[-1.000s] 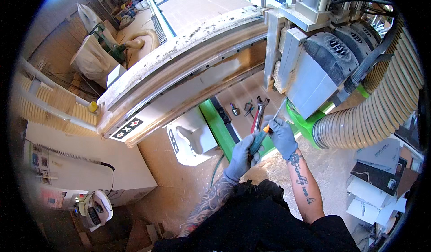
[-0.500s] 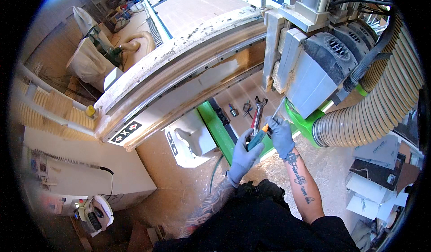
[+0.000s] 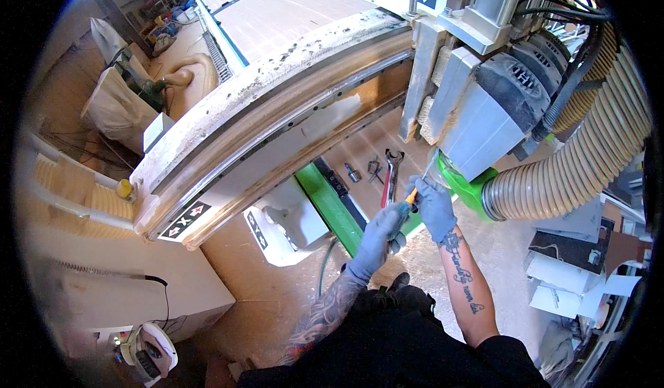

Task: The person puts on gloves and interacts with a CNC machine's control panel. They then use a screwdriver to loosen a component on the machine's spindle and a wrench to tighten a nut on the machine's frame. The person also adjusts the camera mounted on their head during the process.

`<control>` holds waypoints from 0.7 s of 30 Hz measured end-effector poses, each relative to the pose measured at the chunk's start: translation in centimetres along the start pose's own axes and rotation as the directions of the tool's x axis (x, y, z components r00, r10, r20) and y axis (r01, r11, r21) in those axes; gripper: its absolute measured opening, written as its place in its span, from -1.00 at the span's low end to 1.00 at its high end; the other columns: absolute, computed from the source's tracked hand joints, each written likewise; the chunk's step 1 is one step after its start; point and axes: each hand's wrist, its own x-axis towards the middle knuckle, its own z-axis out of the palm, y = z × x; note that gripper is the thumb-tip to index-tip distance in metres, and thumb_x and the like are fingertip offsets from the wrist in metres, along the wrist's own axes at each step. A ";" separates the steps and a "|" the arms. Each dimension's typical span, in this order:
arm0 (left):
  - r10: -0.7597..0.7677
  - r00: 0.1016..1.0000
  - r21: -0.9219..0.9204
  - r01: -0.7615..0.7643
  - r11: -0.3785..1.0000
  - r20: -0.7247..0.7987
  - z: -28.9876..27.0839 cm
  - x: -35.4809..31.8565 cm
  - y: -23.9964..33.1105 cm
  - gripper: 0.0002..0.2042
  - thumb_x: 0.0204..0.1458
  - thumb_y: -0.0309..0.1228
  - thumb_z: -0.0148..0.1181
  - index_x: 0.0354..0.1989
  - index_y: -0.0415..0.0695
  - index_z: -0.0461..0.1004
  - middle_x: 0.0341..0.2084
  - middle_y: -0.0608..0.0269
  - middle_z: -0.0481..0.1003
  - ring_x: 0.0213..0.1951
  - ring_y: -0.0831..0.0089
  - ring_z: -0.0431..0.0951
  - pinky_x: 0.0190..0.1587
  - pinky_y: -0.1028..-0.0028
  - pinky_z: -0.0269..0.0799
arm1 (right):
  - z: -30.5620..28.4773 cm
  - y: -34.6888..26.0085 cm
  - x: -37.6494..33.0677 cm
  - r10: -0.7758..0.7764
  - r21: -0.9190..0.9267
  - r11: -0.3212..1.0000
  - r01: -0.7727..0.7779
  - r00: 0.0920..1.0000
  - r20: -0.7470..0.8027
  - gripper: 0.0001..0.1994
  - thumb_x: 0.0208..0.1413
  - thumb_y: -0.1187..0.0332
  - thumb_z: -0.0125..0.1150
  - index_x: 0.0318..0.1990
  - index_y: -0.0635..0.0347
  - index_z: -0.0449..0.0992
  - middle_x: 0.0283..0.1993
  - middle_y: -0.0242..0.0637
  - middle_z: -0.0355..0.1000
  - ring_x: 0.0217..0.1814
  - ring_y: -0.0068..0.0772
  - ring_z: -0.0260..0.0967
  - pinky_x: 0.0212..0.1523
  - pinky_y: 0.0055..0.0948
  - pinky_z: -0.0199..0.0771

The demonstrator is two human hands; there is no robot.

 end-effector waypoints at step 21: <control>-0.067 0.965 0.236 0.006 0.972 0.253 -1.6 2.2 1.7 -0.54 0.26 -0.31 0.23 0.29 -0.24 0.41 -0.37 0.46 0.40 -0.42 0.66 0.36 -0.37 0.59 0.31 | -1.2 0.2 -0.1 -0.119 -0.134 0.984 0.114 0.993 -0.025 -0.80 0.39 0.32 0.14 -0.17 0.29 0.57 -0.31 -0.33 0.52 -0.30 -0.49 0.45 -0.15 -0.48 0.50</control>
